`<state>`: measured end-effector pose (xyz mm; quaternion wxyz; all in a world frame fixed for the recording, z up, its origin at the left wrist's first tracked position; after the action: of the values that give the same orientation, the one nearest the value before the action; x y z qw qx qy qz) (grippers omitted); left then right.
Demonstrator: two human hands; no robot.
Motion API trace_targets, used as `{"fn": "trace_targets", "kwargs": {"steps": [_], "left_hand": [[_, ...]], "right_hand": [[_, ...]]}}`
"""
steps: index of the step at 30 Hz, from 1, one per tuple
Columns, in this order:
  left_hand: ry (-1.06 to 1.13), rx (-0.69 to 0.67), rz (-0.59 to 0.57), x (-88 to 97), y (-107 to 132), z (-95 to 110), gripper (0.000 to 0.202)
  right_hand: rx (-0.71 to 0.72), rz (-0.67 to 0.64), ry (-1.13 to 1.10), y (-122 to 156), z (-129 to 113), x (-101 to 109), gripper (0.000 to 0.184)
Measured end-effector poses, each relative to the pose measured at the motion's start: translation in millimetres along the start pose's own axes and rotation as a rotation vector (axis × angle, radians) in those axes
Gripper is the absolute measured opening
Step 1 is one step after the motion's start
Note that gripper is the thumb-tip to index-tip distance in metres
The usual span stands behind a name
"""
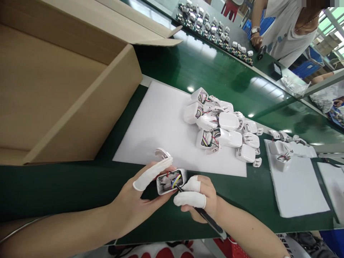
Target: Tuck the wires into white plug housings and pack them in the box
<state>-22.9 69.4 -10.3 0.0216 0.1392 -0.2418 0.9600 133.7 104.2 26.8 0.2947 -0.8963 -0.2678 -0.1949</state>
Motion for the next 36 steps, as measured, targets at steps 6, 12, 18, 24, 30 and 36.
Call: {"fn": "trace_targets", "kwargs": {"steps": [6,12,18,24,30,36], "left_hand": [[0.063,-0.028,-0.079,0.4,2.2,3.2,0.046],[-0.014,-0.212,-0.071,2.5,-4.8,14.4,0.037],[-0.043,-0.242,-0.054,2.5,-6.6,14.9,0.035],[0.064,-0.135,-0.048,1.0,-1.4,7.6,0.043],[0.183,-0.015,-0.037,-1.1,4.5,0.9,0.045],[0.13,0.026,-0.044,-0.1,5.2,-0.6,0.047]], "right_hand": [[0.166,-0.069,0.312,-3.5,-16.5,3.6,0.025],[0.245,-0.005,0.388,1.2,-26.3,1.8,0.033],[0.209,0.044,0.401,2.7,-28.0,3.1,0.033],[0.266,0.11,0.29,0.4,-17.6,2.4,0.037],[0.326,0.026,0.426,1.6,-18.9,10.5,0.035],[0.372,-0.045,0.5,0.9,-21.2,13.6,0.036]]}}
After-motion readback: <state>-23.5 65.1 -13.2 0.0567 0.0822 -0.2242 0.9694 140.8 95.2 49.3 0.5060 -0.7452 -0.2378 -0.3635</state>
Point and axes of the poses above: each hand's wrist, its own y-axis away from the middle knuckle, its own x-axis out of the back of the hand, z = x × y, the point moved 3 cm from there along -y, towards the middle knuckle, and after that the axes turned 11 degrees about -x, right-handed, at the moved point
